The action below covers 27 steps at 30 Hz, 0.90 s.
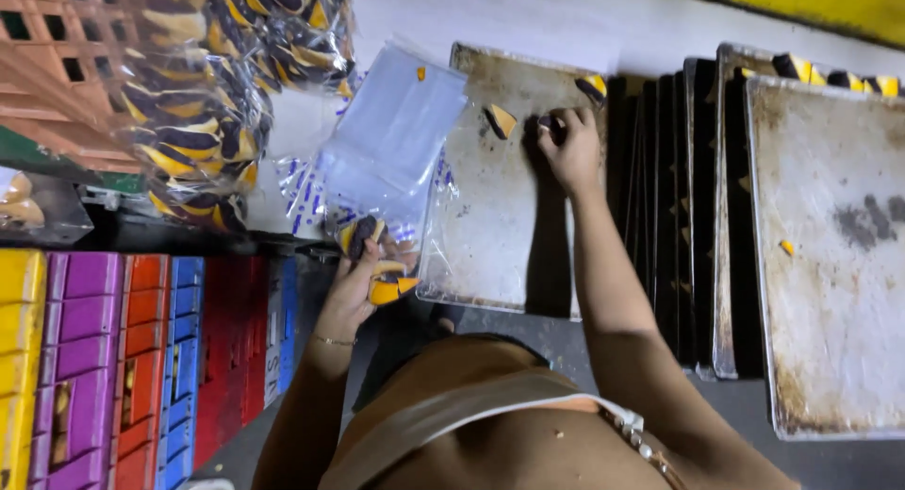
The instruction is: Picking up individual pastries from a baking tray and placing them into plastic bags for packaging.
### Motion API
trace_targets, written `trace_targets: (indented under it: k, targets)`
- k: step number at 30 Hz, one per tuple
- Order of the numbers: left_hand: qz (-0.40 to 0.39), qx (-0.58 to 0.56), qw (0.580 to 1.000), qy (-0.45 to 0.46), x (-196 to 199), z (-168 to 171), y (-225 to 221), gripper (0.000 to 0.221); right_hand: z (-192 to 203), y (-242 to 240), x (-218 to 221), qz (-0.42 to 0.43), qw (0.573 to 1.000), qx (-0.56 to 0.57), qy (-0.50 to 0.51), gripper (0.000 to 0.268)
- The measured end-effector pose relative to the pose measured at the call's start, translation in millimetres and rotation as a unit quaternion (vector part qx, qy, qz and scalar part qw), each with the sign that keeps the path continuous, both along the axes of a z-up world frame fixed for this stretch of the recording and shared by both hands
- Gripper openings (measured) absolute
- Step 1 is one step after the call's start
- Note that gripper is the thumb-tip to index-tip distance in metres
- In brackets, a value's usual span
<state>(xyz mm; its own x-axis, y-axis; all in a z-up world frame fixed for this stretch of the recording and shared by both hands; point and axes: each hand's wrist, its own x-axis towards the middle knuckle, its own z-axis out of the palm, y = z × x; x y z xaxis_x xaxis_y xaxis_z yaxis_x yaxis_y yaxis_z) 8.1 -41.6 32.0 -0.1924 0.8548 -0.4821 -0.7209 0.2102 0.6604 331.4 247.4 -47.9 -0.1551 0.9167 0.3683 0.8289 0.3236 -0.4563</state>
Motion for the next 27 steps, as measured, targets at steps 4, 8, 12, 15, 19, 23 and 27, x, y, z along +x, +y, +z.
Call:
trace_targets:
  k: [4, 8, 12, 15, 19, 23, 27]
  targets:
    - [0.028, -0.086, 0.996, -0.007, 8, -3, 2, 0.057, 12, -8, -66, -0.041, 0.997, 0.059, 0.032, 0.023]
    - [0.014, 0.014, 0.999, -0.04, 11, -26, 10, 0.041, -13, -6, -94, -0.062, 0.996, 0.061, -0.032, 0.038]
    - [0.028, 0.074, 0.996, -0.036, 18, -31, 21, 0.036, -1, -9, -72, -0.035, 0.993, 0.032, -0.11, 0.042]
    - [0.076, 0.064, 0.995, -0.024, 32, 13, 22, 0.033, 8, -26, -67, 0.001, 0.978, -0.022, -0.207, 0.048]
    - [0.064, 0.051, 0.997, -0.012, 45, 29, 30, 0.034, 24, -17, -63, 0.001, 0.984, -0.045, -0.174, 0.056]
    - [0.023, 0.063, 0.998, 0.0, 49, 53, 33, 0.037, 31, -25, -53, 0.018, 0.959, -0.162, 0.23, 0.044]
    - [0.03, 0.113, 0.987, 0.107, 64, 72, 38, 0.042, 141, -133, -64, 0.125, 0.705, -0.347, 0.606, 0.034]
